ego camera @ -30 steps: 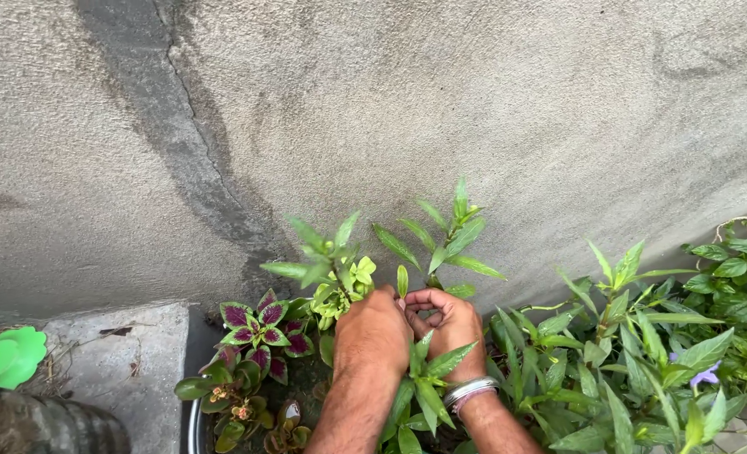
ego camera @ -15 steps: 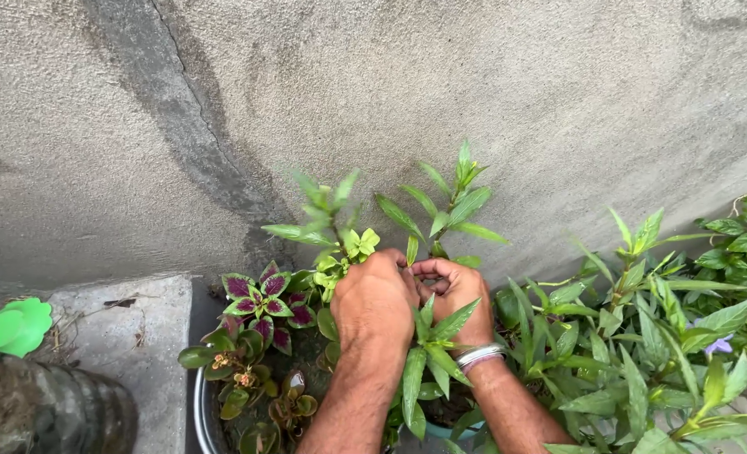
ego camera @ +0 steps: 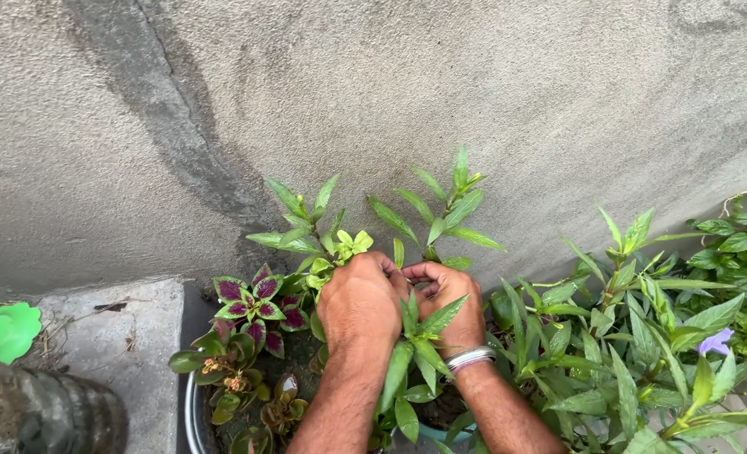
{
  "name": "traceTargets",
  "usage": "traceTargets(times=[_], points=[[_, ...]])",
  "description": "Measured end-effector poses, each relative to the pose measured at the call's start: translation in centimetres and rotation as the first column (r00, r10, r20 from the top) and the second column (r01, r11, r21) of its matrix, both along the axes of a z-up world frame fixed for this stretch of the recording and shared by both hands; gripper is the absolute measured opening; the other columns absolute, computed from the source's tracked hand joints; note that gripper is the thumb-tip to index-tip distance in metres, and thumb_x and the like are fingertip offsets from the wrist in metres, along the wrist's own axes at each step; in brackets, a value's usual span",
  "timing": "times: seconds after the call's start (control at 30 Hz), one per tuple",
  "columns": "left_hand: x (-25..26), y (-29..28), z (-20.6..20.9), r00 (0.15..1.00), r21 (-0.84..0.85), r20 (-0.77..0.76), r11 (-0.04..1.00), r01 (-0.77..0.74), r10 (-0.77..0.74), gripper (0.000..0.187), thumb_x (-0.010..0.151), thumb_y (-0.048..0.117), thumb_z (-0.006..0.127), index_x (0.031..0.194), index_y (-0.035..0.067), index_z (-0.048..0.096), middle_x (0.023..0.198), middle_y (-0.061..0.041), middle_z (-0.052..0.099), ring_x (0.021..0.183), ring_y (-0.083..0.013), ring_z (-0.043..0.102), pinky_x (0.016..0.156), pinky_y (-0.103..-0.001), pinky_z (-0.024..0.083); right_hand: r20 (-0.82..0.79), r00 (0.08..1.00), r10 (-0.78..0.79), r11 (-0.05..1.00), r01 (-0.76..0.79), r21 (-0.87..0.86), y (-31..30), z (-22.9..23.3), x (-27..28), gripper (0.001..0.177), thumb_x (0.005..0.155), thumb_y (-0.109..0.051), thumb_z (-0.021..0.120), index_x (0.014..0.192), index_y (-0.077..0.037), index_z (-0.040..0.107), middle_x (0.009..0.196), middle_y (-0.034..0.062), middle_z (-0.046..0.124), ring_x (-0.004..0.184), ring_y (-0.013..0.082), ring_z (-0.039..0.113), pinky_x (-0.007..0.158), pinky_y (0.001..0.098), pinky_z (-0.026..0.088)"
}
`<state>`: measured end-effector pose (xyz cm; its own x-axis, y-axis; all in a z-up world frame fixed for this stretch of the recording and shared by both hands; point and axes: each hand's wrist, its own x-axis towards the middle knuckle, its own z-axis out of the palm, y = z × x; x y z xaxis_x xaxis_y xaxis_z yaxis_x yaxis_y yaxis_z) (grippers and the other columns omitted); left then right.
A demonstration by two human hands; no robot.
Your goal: The recorder is pruning and spraying several potted plants in an outdoor setting.
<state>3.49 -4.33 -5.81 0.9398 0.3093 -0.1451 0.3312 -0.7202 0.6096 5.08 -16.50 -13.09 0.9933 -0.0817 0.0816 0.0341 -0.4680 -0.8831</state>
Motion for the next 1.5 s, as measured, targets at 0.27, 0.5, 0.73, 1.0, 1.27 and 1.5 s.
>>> traceTargets(times=[0.27, 0.5, 0.73, 1.0, 1.27, 1.5], points=[[0.8, 0.2, -1.2, 1.0, 0.038, -0.028, 0.999, -0.008, 0.009, 0.024, 0.088, 0.033, 0.071, 0.102, 0.014, 0.075, 0.1, -0.018, 0.074, 0.097, -0.0384, 0.072, 0.087, -0.05, 0.056, 0.068, 0.997, 0.037, 0.998, -0.034, -0.044, 0.1, 0.3, -0.3, 0.019, 0.081, -0.011, 0.08, 0.099, -0.005, 0.079, 0.084, 0.0027, 0.08, 0.063, 0.0085, 0.068, 0.054, 0.0268, 0.055], [0.7, 0.0, 0.9, 1.0, -0.023, -0.007, 1.0, 0.0, 0.0, 0.023, 0.089, 0.032, 0.069, 0.106, 0.015, 0.073, 0.1, -0.016, 0.076, 0.096, -0.0358, 0.073, 0.087, -0.048, 0.056, -0.016, 1.0, -0.009, 1.0, 0.009, -0.009, -0.1, -0.5, 0.4, 0.02, 0.079, -0.01, 0.081, 0.099, -0.007, 0.078, 0.081, 0.002, 0.079, 0.062, 0.0091, 0.068, 0.056, 0.0275, 0.057], [-0.7, 1.1, 6.1, 0.97, -0.097, -0.021, 0.967, 0.237, -0.24, 0.015, 0.096, 0.029, 0.063, 0.103, 0.016, 0.067, 0.084, -0.008, 0.083, 0.08, -0.0243, 0.078, 0.082, -0.041, 0.058, 0.011, 1.0, 0.001, 0.998, -0.001, 0.063, -0.4, 0.0, -0.1, 0.023, 0.076, 0.0, 0.079, 0.099, -0.003, 0.076, 0.075, 0.0033, 0.077, 0.065, 0.009, 0.07, 0.06, 0.0264, 0.058], [-4.3, 2.9, 9.0, 0.712, -0.555, 0.528, 0.447, 0.702, -0.463, 0.014, 0.093, 0.021, 0.075, 0.096, 0.008, 0.073, 0.095, -0.003, 0.075, 0.093, -0.0116, 0.071, 0.09, -0.034, 0.058, 0.074, 0.98, 0.185, 0.648, -0.178, 0.741, -1.0, 0.0, -0.7, 0.017, 0.089, -0.015, 0.07, 0.1, -0.003, 0.073, 0.094, 0.0043, 0.079, 0.087, 0.0132, 0.075, 0.078, 0.0325, 0.061], [-8.0, 3.5, 6.0, 0.411, -0.224, -0.193, 0.448, 0.866, -0.891, 0.008, 0.081, 0.023, 0.081, 0.089, 0.023, 0.079, 0.088, -0.003, 0.076, 0.101, -0.0168, 0.07, 0.11, -0.044, 0.025, -0.046, 0.997, 0.068, 0.997, -0.069, -0.024, -0.1, 2.0, 0.3, 0.025, 0.081, -0.027, 0.08, 0.099, -0.01, 0.079, 0.086, 0.0055, 0.082, 0.066, 0.0134, 0.074, 0.063, 0.0313, 0.059], [-7.1, 3.3, 6.3, 0.635, 0.034, -0.017, 0.634, 0.773, -0.773, 0.01, 0.075, 0.02, 0.08, 0.083, 0.014, 0.077, 0.084, -0.008, 0.076, 0.095, -0.0263, 0.071, 0.1, -0.046, 0.04, 0.065, 0.998, 0.012, 0.999, -0.01, -0.03, -0.2, -0.3, 1.7, 0.017, 0.083, -0.014, 0.076, 0.098, -0.005, 0.078, 0.077, 0.0066, 0.08, 0.064, 0.0122, 0.074, 0.062, 0.0303, 0.058]])
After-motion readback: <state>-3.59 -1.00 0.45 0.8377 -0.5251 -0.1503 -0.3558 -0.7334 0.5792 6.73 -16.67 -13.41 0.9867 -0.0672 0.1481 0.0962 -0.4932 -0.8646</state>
